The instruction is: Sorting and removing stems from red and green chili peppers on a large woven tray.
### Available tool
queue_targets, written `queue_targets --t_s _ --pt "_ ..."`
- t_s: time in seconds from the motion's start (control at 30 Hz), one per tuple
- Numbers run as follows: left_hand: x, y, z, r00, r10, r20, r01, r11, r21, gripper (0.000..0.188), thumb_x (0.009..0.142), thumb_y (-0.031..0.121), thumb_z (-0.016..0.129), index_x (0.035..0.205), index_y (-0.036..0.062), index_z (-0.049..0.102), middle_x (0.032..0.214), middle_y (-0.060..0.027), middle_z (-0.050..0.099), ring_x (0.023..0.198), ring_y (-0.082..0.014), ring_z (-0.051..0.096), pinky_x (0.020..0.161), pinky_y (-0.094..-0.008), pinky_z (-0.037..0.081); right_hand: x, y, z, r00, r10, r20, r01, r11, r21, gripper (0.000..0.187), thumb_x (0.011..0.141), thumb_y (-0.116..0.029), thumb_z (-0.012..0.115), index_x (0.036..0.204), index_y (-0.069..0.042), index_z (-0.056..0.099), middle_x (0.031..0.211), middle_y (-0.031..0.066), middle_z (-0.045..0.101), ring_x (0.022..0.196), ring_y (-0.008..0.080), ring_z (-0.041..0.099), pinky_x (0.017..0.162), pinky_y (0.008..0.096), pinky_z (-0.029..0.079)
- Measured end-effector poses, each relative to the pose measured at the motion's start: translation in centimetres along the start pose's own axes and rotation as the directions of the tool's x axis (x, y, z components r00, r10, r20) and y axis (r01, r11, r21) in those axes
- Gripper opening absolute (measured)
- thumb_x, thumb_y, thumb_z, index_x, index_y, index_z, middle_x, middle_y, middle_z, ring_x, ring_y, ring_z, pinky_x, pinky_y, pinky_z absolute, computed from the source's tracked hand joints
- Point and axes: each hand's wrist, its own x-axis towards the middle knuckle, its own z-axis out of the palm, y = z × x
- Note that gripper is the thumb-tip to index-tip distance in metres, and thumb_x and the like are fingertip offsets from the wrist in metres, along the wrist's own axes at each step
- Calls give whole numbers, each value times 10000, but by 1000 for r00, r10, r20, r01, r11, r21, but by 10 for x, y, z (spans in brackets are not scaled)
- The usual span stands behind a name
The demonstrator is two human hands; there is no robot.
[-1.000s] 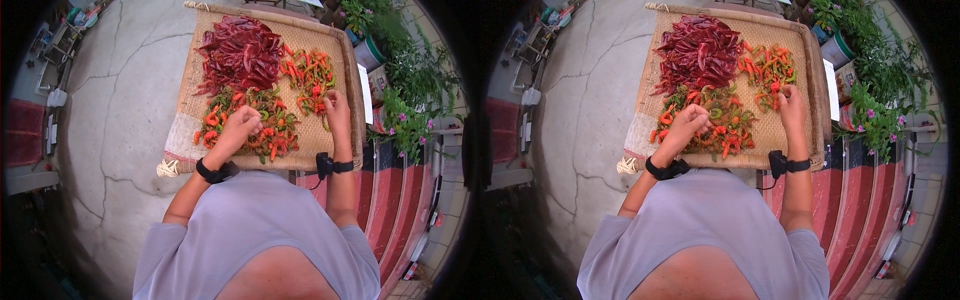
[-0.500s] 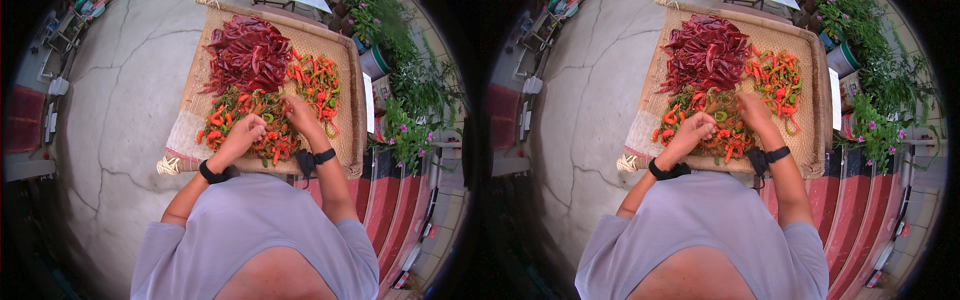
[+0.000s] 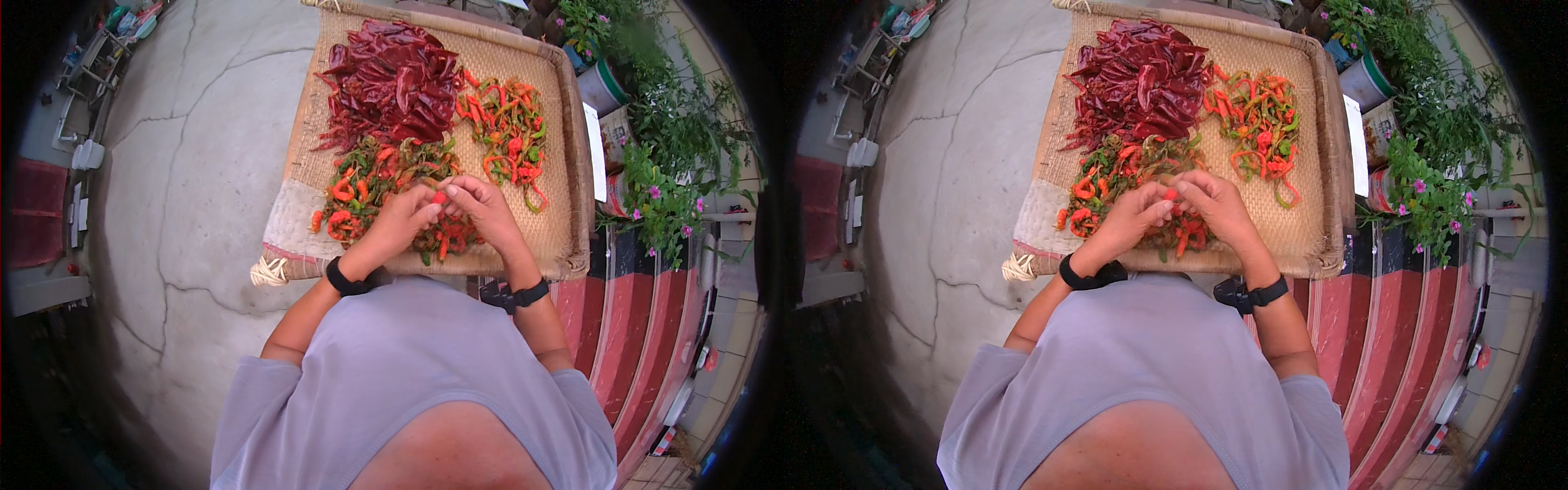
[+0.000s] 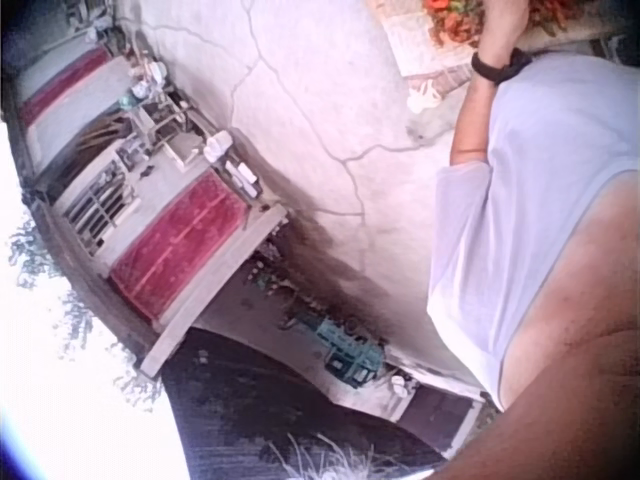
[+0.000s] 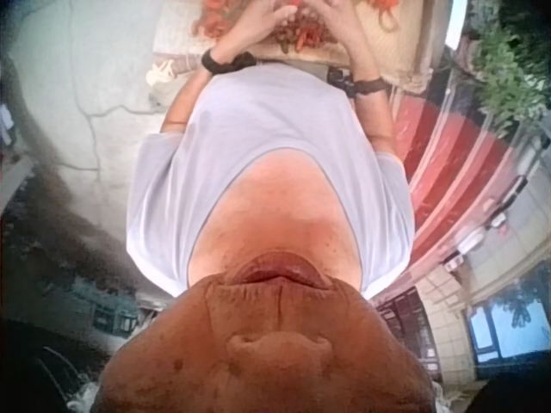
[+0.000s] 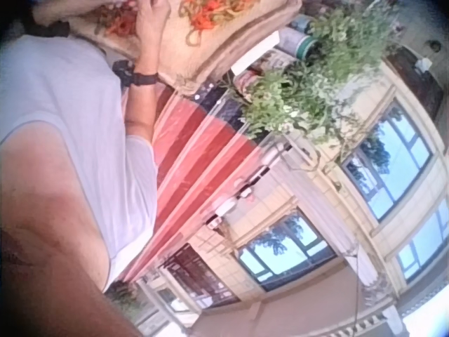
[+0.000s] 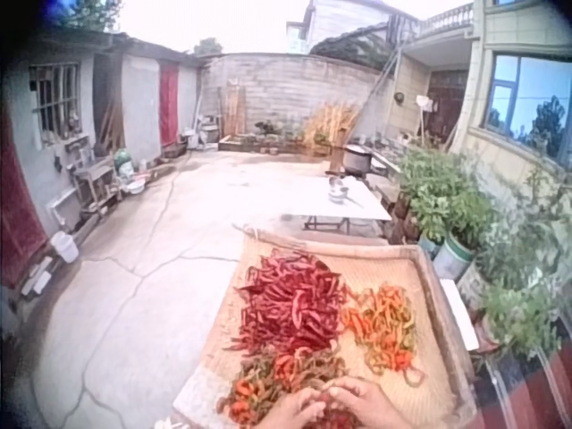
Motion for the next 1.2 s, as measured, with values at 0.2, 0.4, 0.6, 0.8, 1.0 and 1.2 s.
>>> queue_targets --t_s 0.2,0.4,0.6,0.8,1.0,1.2 --pt "-15 15 -6 993 101 -61 -77 945 319 183 934 155 575 1046 11 594 894 1 613 758 -83 536 678 -237 445 0 20 -2 996 88 -22 -89 995 -37 174 924 -230 570 906 -65 623 777 -19 611 687 57 547 654 201 446" --pt "-20 13 -7 992 122 -44 -114 982 152 186 936 147 570 1061 13 596 884 -1 601 764 -77 534 676 -229 445 -1 17 -4 950 302 74 -310 903 299 150 889 -247 577 881 -100 608 757 -12 605 667 61 552 637 194 445" --pt "-16 5 -7 965 95 -244 -69 991 115 279 959 212 541 1138 0 571 849 -1 566 745 -75 515 661 -229 438 -3 16 -3 984 177 34 -178 925 335 128 910 -219 560 920 -97 599 791 -17 601 713 57 561 665 191 453" --pt "-19 12 -11 983 173 -58 -119 847 518 184 888 166 604 956 -2 634 768 -87 498 756 -207 500 668 -320 410 -8 16 0 990 107 89 -133 917 377 129 919 -219 574 947 -95 598 799 -20 598 718 56 562 677 193 462" --pt "-18 14 -10 970 157 -184 -42 857 513 172 905 186 587 891 15 587 782 -102 588 723 -225 571 648 -343 436 -22 1 -25 996 33 -85 -3 945 326 162 904 -245 598 941 -91 630 781 -32 585 664 55 524 626 196 445" --pt "-16 7 -7 958 160 -236 -49 907 418 208 947 199 550 979 -5 571 711 -42 588 660 -103 545 610 -273 438 -31 2 -79 872 -114 -477 130 991 2 190 900 -225 606 995 -61 621 742 -23 587 660 71 538 620 212 441"
